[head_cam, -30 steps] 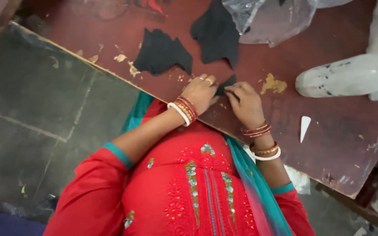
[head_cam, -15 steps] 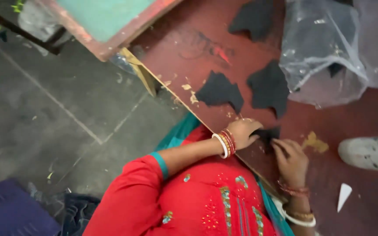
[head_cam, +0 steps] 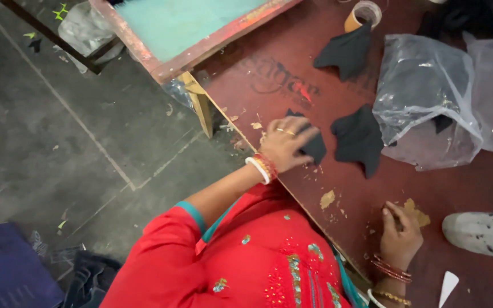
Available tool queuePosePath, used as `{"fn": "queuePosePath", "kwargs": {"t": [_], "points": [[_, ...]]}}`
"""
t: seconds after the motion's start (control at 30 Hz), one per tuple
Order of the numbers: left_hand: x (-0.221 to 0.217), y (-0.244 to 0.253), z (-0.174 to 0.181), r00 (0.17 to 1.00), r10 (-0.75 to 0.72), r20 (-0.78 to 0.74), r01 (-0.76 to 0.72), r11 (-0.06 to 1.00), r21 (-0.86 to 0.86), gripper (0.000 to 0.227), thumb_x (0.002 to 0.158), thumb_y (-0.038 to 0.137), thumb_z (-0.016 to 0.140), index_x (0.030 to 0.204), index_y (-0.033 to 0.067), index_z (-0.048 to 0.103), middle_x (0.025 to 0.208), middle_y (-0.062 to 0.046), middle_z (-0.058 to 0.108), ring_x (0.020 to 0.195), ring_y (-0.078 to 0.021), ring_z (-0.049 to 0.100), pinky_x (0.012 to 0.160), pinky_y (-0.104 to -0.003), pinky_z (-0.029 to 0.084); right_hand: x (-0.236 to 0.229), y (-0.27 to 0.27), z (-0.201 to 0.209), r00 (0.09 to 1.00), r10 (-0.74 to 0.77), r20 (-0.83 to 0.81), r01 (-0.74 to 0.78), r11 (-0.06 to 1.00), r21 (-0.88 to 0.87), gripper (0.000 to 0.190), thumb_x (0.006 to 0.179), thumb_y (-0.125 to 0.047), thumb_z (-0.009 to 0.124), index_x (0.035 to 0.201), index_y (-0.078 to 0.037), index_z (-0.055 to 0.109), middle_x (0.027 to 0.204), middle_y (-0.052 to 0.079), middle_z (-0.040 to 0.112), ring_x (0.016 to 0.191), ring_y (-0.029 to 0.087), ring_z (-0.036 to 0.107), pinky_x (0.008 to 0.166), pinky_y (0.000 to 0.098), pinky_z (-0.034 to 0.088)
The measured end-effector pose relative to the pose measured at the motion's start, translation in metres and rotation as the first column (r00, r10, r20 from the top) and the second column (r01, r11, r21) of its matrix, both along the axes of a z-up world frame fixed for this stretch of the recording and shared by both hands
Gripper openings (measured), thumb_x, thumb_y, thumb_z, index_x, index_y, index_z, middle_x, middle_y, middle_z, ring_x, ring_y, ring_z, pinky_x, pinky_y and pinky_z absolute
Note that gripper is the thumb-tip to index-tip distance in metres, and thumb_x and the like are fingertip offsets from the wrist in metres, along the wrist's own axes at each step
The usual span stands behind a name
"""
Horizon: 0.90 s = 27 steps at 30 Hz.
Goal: The person separates black material pieces from a plastic bag on a table, peels them apart, and places them into a tray. The person also handles a white plastic bottle and a roll of tape during the process.
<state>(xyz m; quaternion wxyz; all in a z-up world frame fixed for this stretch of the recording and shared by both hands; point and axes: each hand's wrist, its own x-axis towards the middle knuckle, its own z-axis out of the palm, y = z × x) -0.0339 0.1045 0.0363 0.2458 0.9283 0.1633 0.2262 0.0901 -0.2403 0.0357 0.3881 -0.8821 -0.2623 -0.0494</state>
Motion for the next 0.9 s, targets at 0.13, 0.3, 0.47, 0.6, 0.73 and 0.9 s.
{"fn": "queuePosePath", "kwargs": {"t": [0.13, 0.3, 0.47, 0.6, 0.73, 0.9], "points": [[0.029, -0.001, -0.021, 0.968, -0.252, 0.002, 0.246, 0.948, 0.203, 0.073, 0.073, 0.054, 0.075, 0.138, 0.0228, 0.062, 0.149, -0.011, 0.047, 0.144, -0.0363, 0.036, 0.115, -0.067, 0.024, -0.002, -0.007, -0.011, 1.0, 0.008, 0.016, -0.008, 0.999, -0.035, 0.016, 0.101, -0.014, 0.075, 0.115, -0.008, 0.078, 0.116, 0.015, 0.074, 0.106, 0.026, 0.07, 0.093, 0.0366, 0.055], [0.053, 0.024, -0.051, 0.884, -0.411, -0.221, 0.467, 0.798, 0.382, 0.05, 0.088, 0.058, 0.062, 0.129, 0.0301, 0.065, 0.152, -0.002, 0.052, 0.15, -0.0298, 0.033, 0.119, -0.072, 0.013, 0.01, -0.019, -0.031, 0.995, 0.008, 0.095, 0.003, 0.993, -0.114, 0.012, 0.108, -0.019, 0.076, 0.115, -0.009, 0.078, 0.113, 0.016, 0.074, 0.102, 0.027, 0.07, 0.095, 0.0379, 0.055], [0.047, 0.084, -0.05, 0.933, -0.267, -0.242, 0.347, 0.846, 0.404, 0.047, 0.093, 0.054, 0.061, 0.132, 0.0274, 0.065, 0.143, -0.002, 0.059, 0.146, -0.0289, 0.04, 0.12, -0.072, 0.016, 0.11, -0.074, -0.173, 0.988, 0.101, 0.115, -0.074, 0.972, -0.222, 0.017, 0.108, -0.019, 0.071, 0.116, -0.006, 0.077, 0.119, 0.02, 0.073, 0.115, 0.033, 0.068, 0.1, 0.0431, 0.053], [0.037, 0.117, -0.051, 0.954, -0.171, -0.249, 0.26, 0.881, 0.395, 0.049, 0.091, 0.053, 0.061, 0.133, 0.0271, 0.065, 0.142, -0.004, 0.058, 0.143, -0.0292, 0.042, 0.119, -0.071, 0.017, 0.261, -0.141, -0.329, 0.868, 0.441, 0.228, -0.327, 0.853, -0.407, 0.025, 0.105, -0.026, 0.062, 0.115, -0.007, 0.073, 0.108, 0.015, 0.071, 0.097, 0.022, 0.068, 0.099, 0.0386, 0.056], [0.042, 0.107, -0.038, 0.95, -0.129, -0.284, 0.236, 0.892, 0.385, 0.047, 0.093, 0.053, 0.06, 0.132, 0.0283, 0.064, 0.143, -0.003, 0.058, 0.142, -0.0271, 0.044, 0.12, -0.071, 0.017, 0.269, -0.144, -0.347, 0.701, 0.552, 0.452, -0.495, 0.833, -0.249, 0.023, 0.113, -0.021, 0.057, 0.123, -0.003, 0.069, 0.12, 0.019, 0.069, 0.112, 0.03, 0.067, 0.111, 0.0475, 0.054], [0.077, 0.034, -0.009, 0.97, -0.2, -0.137, 0.235, 0.914, 0.33, 0.052, 0.089, 0.054, 0.065, 0.132, 0.0247, 0.063, 0.141, -0.005, 0.06, 0.137, -0.0248, 0.053, 0.12, -0.054, 0.033, 0.269, -0.146, -0.349, 0.791, 0.493, 0.363, -0.377, 0.86, -0.345, 0.023, 0.11, -0.021, 0.062, 0.123, -0.005, 0.072, 0.116, 0.018, 0.071, 0.102, 0.028, 0.069, 0.102, 0.0424, 0.055]]}}
